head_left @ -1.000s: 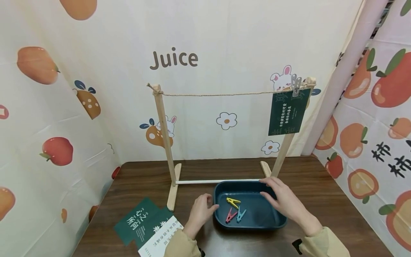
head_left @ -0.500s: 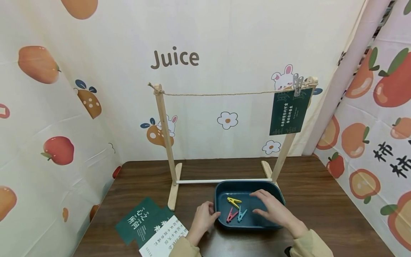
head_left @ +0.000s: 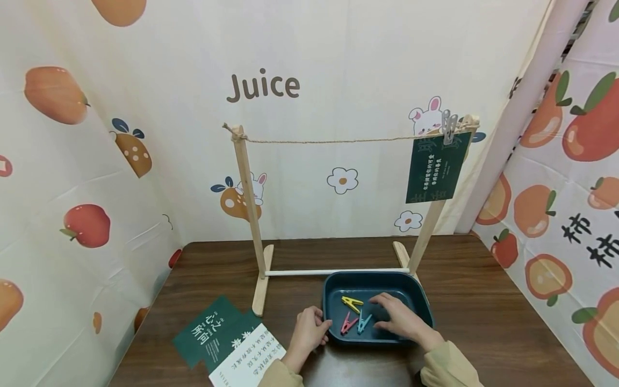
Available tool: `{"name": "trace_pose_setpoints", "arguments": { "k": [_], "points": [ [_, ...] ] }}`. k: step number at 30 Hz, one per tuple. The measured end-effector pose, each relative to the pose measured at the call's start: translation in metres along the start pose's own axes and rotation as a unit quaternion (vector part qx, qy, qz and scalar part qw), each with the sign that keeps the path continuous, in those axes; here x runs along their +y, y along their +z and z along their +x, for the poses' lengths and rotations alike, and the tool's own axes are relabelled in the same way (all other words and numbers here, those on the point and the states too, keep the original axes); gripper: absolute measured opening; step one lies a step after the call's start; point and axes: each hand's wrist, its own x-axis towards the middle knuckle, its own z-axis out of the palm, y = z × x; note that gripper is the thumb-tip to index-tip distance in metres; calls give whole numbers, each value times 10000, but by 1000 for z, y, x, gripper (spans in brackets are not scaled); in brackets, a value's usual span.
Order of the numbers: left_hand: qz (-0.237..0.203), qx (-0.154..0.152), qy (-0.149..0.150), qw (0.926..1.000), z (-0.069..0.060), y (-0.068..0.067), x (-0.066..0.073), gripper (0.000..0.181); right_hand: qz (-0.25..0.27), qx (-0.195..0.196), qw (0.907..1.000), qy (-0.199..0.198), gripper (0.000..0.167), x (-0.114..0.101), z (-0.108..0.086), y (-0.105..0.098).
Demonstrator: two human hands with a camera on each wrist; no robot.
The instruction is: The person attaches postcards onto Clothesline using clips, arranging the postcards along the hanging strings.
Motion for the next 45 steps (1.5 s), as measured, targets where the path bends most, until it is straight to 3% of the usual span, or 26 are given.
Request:
{"name": "trace_pose_setpoints", "arguments": {
  "k": [8, 15, 22, 32, 45],
  "points": [
    [-502, 2, -176, 9986, 0, 1, -1, 16, 67, -185, 9998, -28, 45, 4, 7, 8],
    [-585, 34, -210, 9981, 0, 1, -1, 16, 329, -237, 9992, 55, 46, 5, 15, 12],
    [-662, 54, -252, 9975, -1, 2, -1, 17, 252, -118, 9996, -79, 44, 8, 21, 18],
    [-674, 69, -353, 9971, -1, 2, -1, 19, 107, -160, 9998, -8, 40, 9, 23, 24],
    [-730, 63, -339, 9967, 0, 3, -4, 17, 492, -140, 9987, 9, 35, 13, 19, 22]
  ]
}}
